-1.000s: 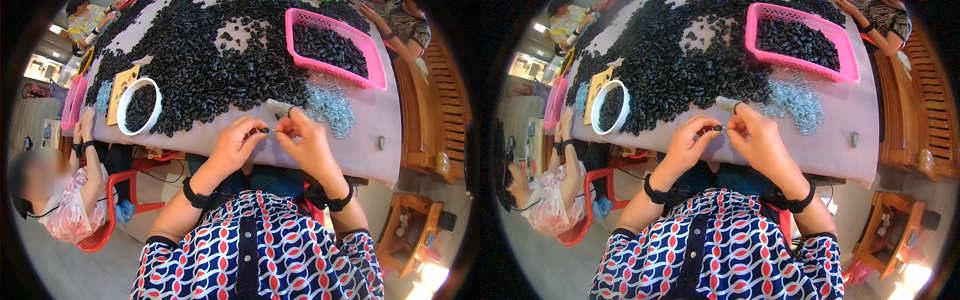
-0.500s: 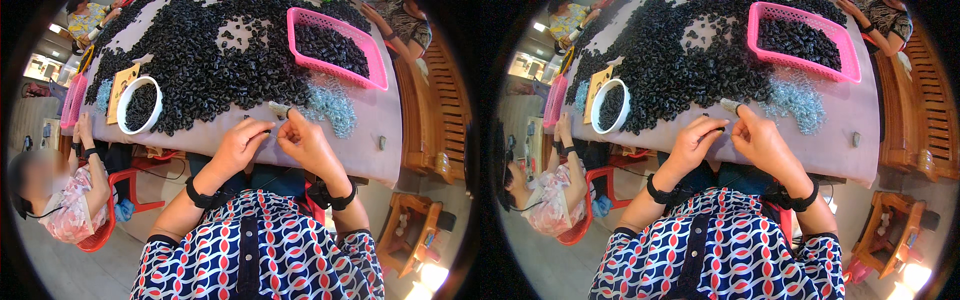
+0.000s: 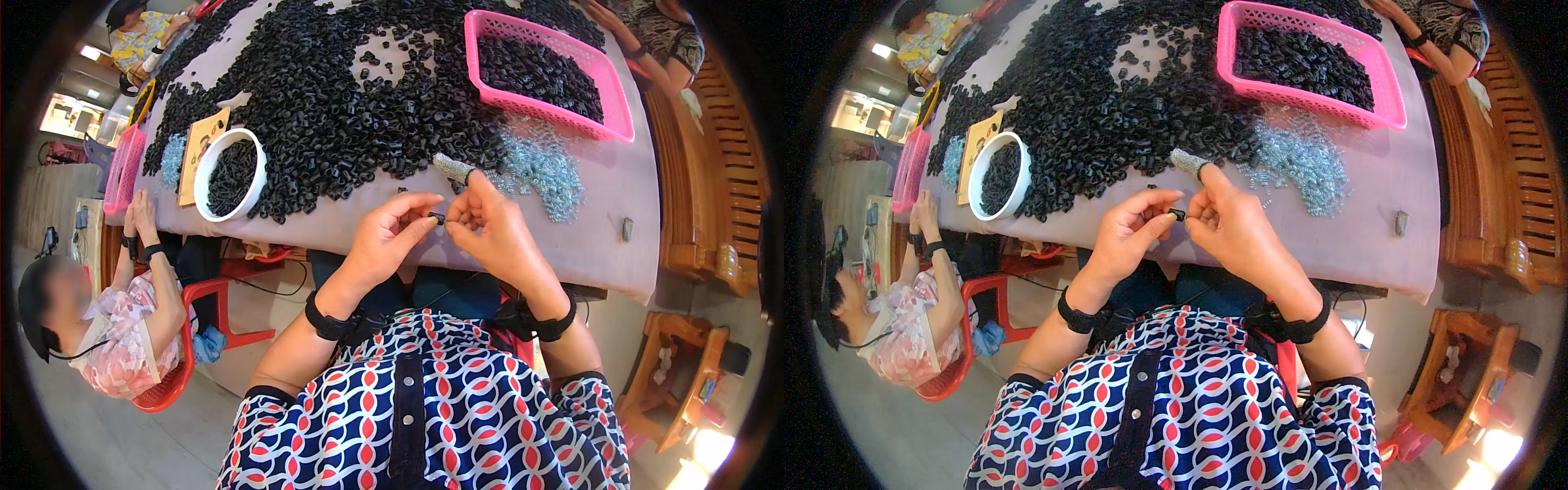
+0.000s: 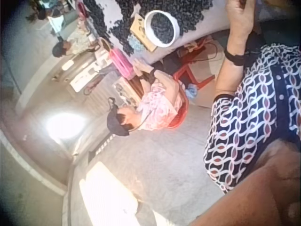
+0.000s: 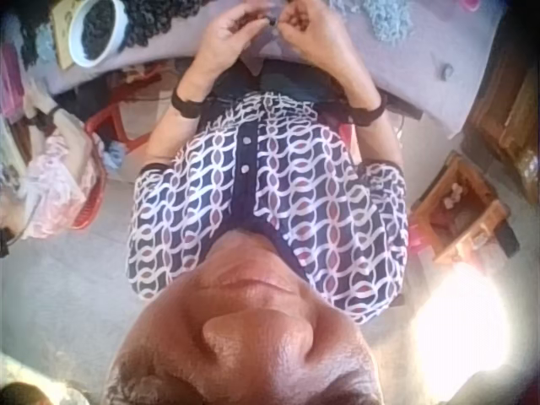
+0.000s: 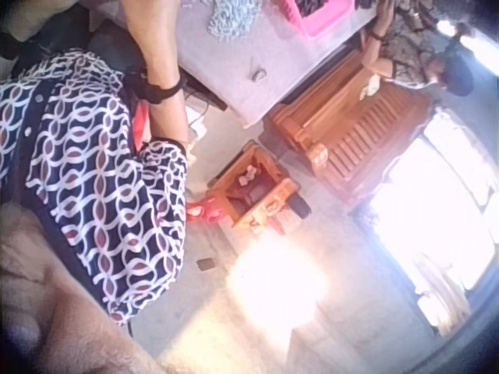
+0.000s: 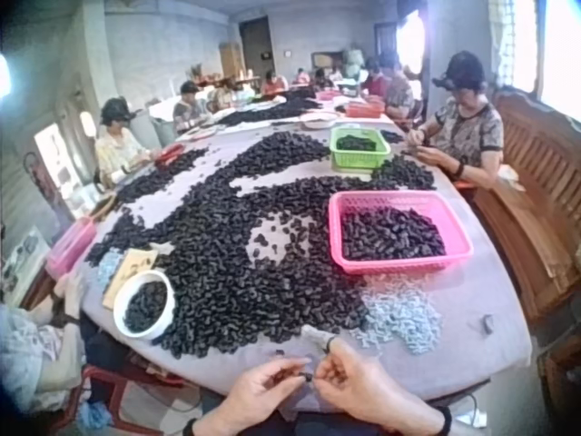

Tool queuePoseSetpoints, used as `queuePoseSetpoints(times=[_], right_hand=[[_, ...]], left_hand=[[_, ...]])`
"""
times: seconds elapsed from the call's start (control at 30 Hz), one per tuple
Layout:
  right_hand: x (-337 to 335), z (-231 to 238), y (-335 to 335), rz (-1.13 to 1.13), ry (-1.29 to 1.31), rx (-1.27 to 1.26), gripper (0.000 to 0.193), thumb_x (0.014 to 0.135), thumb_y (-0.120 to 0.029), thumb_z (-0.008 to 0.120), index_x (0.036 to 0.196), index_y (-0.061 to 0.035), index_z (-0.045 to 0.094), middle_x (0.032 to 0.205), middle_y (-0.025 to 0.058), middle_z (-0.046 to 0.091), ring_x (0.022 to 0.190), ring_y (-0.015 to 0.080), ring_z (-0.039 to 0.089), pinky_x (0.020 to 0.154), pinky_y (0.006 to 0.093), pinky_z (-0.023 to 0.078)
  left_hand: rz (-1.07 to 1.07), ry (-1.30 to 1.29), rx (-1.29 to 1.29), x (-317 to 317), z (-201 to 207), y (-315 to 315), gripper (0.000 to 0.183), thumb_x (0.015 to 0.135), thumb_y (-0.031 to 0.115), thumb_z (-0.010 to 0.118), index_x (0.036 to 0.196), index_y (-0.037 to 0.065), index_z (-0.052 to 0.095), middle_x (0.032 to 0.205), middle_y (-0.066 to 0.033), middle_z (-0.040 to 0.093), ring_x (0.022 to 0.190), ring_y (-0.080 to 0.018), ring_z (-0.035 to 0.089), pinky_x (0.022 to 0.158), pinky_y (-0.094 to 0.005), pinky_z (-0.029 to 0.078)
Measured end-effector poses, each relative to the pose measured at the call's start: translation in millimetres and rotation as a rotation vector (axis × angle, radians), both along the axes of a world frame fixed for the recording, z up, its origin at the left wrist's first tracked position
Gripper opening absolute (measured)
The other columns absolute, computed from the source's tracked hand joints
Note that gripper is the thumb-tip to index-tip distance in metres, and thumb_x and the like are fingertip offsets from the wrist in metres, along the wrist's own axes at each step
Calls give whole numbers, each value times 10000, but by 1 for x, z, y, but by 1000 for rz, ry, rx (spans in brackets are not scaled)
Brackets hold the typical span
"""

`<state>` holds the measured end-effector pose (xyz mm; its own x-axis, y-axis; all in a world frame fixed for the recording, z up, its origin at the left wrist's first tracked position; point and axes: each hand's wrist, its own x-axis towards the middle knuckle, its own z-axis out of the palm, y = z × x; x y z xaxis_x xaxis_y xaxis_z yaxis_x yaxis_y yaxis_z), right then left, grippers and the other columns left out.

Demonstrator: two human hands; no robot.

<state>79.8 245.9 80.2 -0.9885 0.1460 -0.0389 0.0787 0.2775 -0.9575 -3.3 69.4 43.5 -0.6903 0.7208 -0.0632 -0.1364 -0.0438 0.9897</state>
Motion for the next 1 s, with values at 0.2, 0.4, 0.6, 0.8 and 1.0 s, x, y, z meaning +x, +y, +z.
queuePoseSetpoints(times=[0.2, 0.4, 0.6, 0.8, 1.0], right_hand=[[-2, 8, 3, 64, -60, 67, 248, 822, 20, 651, 907, -24, 422, 794, 23, 605, 716, 60, 549, 622, 224, 440], [-5, 5, 3, 178, -81, 102, 262, 795, 1, 669, 907, -9, 432, 732, 94, 637, 660, 147, 616, 587, 304, 479], [-17, -8, 5, 237, -180, -353, 299, 827, 26, 684, 895, -38, 401, 804, 73, 625, 727, 102, 607, 605, 242, 481], [-35, -7, -3, 259, -149, -425, 291, 838, 21, 686, 900, -42, 409, 814, 78, 621, 720, 114, 626, 599, 237, 500], [-50, -4, -10, 273, -157, -528, 238, 852, -3, 688, 917, -29, 461, 846, 80, 636, 712, 117, 634, 597, 237, 507]], left_hand=[[-142, 56, -139, -3, -7, -10, 224, 925, 39, 630, 1145, -1, 650, 1004, -39, 665, 868, -88, 625, 769, -228, 507], [-185, 119, -207, 2, -6, -19, 183, 922, 35, 632, 1097, -11, 652, 929, -31, 677, 810, -89, 636, 732, -231, 521], [-268, -82, -127, -3, -7, -25, 173, 922, 27, 626, 1090, -10, 649, 911, -31, 670, 775, -75, 623, 709, -217, 515], [-137, -188, 6, -5, -7, -32, 165, 924, 41, 633, 1085, 7, 648, 905, -5, 659, 726, -62, 599, 683, -198, 493], [-49, -208, 63, -9, -7, -40, 157, 928, 55, 640, 1079, 11, 645, 905, -2, 661, 726, -59, 598, 680, -197, 495]])
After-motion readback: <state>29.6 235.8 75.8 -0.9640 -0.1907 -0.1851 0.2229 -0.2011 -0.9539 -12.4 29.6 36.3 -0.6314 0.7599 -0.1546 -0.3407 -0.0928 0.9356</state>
